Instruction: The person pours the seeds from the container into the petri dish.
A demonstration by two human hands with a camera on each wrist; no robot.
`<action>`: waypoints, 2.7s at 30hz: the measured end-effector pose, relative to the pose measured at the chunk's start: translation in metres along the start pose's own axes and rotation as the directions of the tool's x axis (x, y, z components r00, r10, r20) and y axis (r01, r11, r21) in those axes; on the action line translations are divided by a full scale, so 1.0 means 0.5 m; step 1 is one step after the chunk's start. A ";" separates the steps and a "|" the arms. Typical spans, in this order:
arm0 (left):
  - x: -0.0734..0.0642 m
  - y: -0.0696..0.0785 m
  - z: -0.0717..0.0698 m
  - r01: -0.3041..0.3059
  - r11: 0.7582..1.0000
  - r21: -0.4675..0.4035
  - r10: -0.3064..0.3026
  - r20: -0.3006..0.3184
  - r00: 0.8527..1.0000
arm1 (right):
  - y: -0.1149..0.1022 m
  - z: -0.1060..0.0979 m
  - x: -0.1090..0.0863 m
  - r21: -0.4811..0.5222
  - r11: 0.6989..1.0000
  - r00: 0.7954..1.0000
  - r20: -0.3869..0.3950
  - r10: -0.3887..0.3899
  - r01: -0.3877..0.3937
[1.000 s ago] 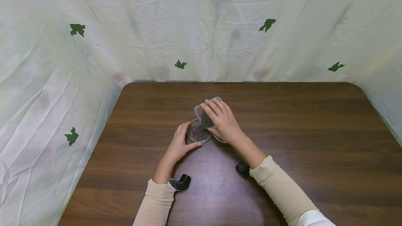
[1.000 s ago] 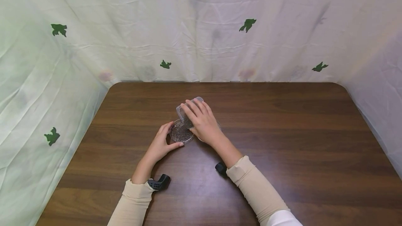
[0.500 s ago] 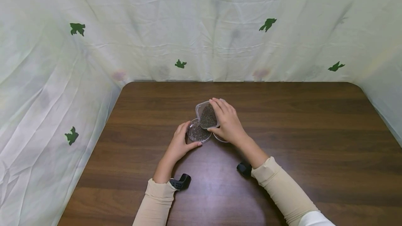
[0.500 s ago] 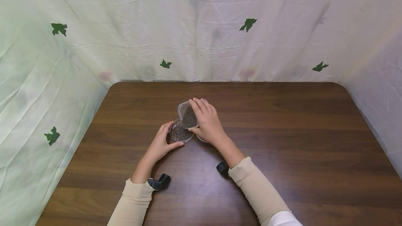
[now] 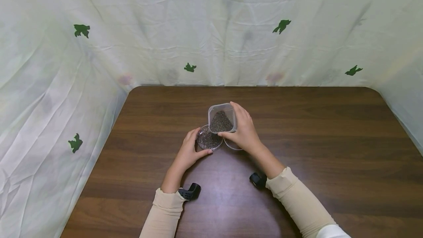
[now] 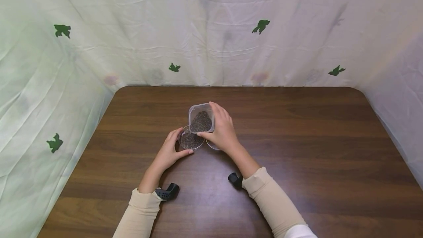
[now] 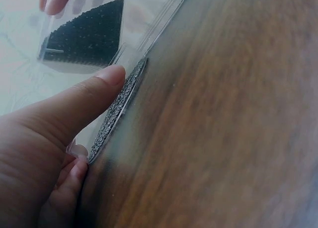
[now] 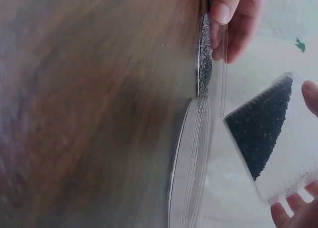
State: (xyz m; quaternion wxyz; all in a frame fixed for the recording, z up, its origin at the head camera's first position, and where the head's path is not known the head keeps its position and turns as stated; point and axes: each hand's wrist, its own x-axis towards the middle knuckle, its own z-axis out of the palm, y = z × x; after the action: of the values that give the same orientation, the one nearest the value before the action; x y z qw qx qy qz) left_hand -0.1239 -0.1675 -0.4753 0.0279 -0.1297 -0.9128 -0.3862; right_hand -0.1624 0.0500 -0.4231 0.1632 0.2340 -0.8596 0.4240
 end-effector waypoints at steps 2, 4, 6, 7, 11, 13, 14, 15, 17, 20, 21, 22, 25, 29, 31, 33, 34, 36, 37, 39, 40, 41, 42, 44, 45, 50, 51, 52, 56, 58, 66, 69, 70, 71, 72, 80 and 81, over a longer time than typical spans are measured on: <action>0.000 0.001 -0.001 0.005 1.000 0.000 -0.005 0.005 1.000 | -0.001 -0.001 -0.002 0.033 0.998 0.999 -0.003 0.050 -0.050; 0.000 0.001 -0.001 0.012 1.000 -0.002 -0.012 0.009 1.000 | -0.002 -0.003 -0.003 0.067 0.994 0.996 -0.008 0.089 -0.088; 0.000 0.001 -0.002 0.009 1.000 -0.004 -0.009 0.010 1.000 | -0.004 -0.005 -0.005 0.097 0.989 0.993 -0.016 0.113 -0.111; 0.000 0.001 -0.002 0.012 1.000 -0.005 -0.012 0.012 1.000 | -0.004 -0.007 -0.005 0.110 0.987 0.993 -0.022 0.120 -0.117; 0.000 0.000 -0.001 0.010 1.000 -0.007 -0.010 0.010 1.000 | -0.005 -0.012 -0.009 0.167 0.979 0.990 -0.052 0.129 -0.118; 0.000 0.000 -0.001 0.016 1.000 -0.009 -0.016 0.012 1.000 | -0.004 -0.015 -0.011 0.192 0.974 0.989 -0.066 0.133 -0.119; 0.000 0.000 -0.001 0.016 1.000 -0.009 -0.016 0.012 1.000 | -0.004 -0.016 -0.012 0.202 0.972 0.988 -0.071 0.136 -0.120; 0.000 0.000 -0.001 0.016 1.000 -0.010 -0.016 0.013 1.000 | -0.004 -0.018 -0.013 0.208 0.971 0.987 -0.076 0.139 -0.121; 0.000 0.000 -0.001 0.016 1.000 -0.010 -0.016 0.013 1.000 | -0.003 -0.021 -0.015 0.223 0.967 0.986 -0.087 0.142 -0.119; 0.000 0.001 -0.001 0.016 1.000 -0.010 -0.015 0.013 1.000 | -0.004 -0.026 -0.017 0.243 0.962 0.984 -0.098 0.149 -0.122; 0.000 0.001 -0.001 0.014 1.000 -0.009 -0.014 0.013 1.000 | -0.003 -0.027 -0.018 0.252 0.960 0.983 -0.104 0.149 -0.119; 0.000 0.000 -0.001 0.009 1.000 -0.008 -0.009 0.010 1.000 | -0.002 -0.029 -0.019 0.266 0.957 0.983 -0.110 0.147 -0.114; 0.000 0.001 -0.001 0.010 1.000 -0.007 -0.010 0.008 1.000 | 0.002 -0.032 -0.021 0.288 0.952 0.980 -0.134 0.146 -0.103; 0.000 0.002 -0.001 0.021 1.000 -0.011 -0.021 0.012 1.000 | 0.009 -0.037 -0.025 0.290 0.951 0.974 -0.157 0.163 -0.112; 0.000 0.001 -0.001 0.025 1.000 -0.010 -0.025 0.013 1.000 | 0.011 -0.041 -0.028 0.283 0.950 0.970 -0.162 0.181 -0.130; 0.001 0.000 -0.001 0.028 1.000 -0.008 -0.028 0.014 1.000 | 0.012 -0.046 -0.030 0.280 0.949 0.966 -0.169 0.197 -0.145; 0.001 0.000 -0.001 0.027 1.000 -0.007 -0.027 0.015 1.000 | 0.013 -0.048 -0.032 0.280 0.948 0.963 -0.173 0.205 -0.152; 0.001 -0.001 0.000 0.025 1.000 -0.006 -0.025 0.015 1.000 | 0.015 -0.053 -0.036 0.288 0.943 0.958 -0.180 0.221 -0.164; 0.001 -0.001 0.000 0.024 1.000 -0.006 -0.024 0.014 1.000 | 0.017 -0.055 -0.038 0.292 0.942 0.956 -0.184 0.227 -0.167; 0.001 -0.001 0.000 0.023 1.000 -0.005 -0.023 0.014 1.000 | 0.022 -0.059 -0.042 0.302 0.938 0.954 -0.190 0.233 -0.169; 0.001 -0.001 0.000 0.022 1.000 -0.004 -0.022 0.015 1.000 | 0.025 -0.061 -0.044 0.303 0.938 0.953 -0.194 0.235 -0.169; 0.001 -0.001 0.000 0.021 1.000 -0.005 -0.021 0.015 1.000 | 0.028 -0.063 -0.046 0.301 0.939 0.952 -0.197 0.235 -0.169; 0.001 -0.001 0.000 0.022 1.000 -0.005 -0.021 0.014 1.000 | 0.030 -0.065 -0.048 0.296 0.940 0.952 -0.201 0.233 -0.168; 0.001 0.000 0.000 0.021 1.000 -0.004 -0.021 0.015 1.000 | 0.035 -0.069 -0.053 0.293 0.942 0.949 -0.214 0.231 -0.163; 0.001 -0.001 0.000 0.020 1.000 -0.003 -0.020 0.016 1.000 | 0.038 -0.071 -0.055 0.287 0.944 0.948 -0.219 0.230 -0.163; 0.001 0.000 0.000 0.015 1.000 0.003 -0.015 0.010 1.000 | 0.049 -0.082 -0.064 0.280 0.945 0.942 -0.236 0.238 -0.169; 0.001 -0.001 0.000 0.014 1.000 0.005 -0.014 0.009 1.000 | 0.051 -0.084 -0.065 0.280 0.945 0.941 -0.237 0.240 -0.170; 0.001 -0.001 0.000 0.013 1.000 0.006 -0.013 0.007 1.000 | 0.053 -0.087 -0.066 0.280 0.944 0.940 -0.238 0.243 -0.173; 0.002 -0.002 0.000 0.012 1.000 0.011 -0.012 0.005 1.000 | 0.061 -0.097 -0.072 0.268 0.944 0.934 -0.245 0.258 -0.191; 0.002 -0.002 0.001 0.012 1.000 0.011 -0.012 0.005 1.000 | 0.067 -0.102 -0.076 0.257 0.946 0.931 -0.253 0.263 -0.198; 0.002 -0.001 0.001 0.002 1.000 0.005 -0.002 -0.001 1.000 | 0.094 -0.124 -0.092 0.222 0.949 0.910 -0.299 0.286 -0.226; 0.002 0.000 0.001 -0.006 1.000 0.004 0.006 -0.005 1.000 | 0.100 -0.135 -0.095 0.234 0.940 0.897 -0.311 0.313 -0.247; 0.001 0.000 0.001 -0.006 1.000 0.004 0.006 -0.006 1.000 | 0.100 -0.138 -0.096 0.239 0.938 0.893 -0.317 0.318 -0.249; 0.001 0.000 0.001 -0.007 1.000 0.005 0.007 -0.006 1.000 | 0.095 -0.143 -0.097 0.243 0.937 0.890 -0.322 0.323 -0.252; 0.001 -0.001 0.001 -0.009 1.000 0.005 0.009 -0.007 1.000 | 0.088 -0.148 -0.097 0.247 0.935 0.888 -0.326 0.326 -0.253; 0.000 0.002 0.002 -0.004 1.000 0.000 0.004 -0.009 1.000 | 0.059 -0.179 -0.109 0.241 0.923 0.862 -0.345 0.372 -0.301; 0.000 0.002 0.002 -0.006 1.000 -0.001 0.006 -0.011 1.000 | 0.061 -0.181 -0.111 0.241 0.921 0.859 -0.346 0.377 -0.307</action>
State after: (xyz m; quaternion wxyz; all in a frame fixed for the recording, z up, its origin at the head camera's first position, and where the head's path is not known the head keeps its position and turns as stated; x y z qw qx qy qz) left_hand -0.1235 -0.1663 -0.4753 0.0342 -0.1303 -0.9120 -0.3874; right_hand -0.1250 0.1537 -0.4162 0.2294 0.0027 -0.7970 0.5588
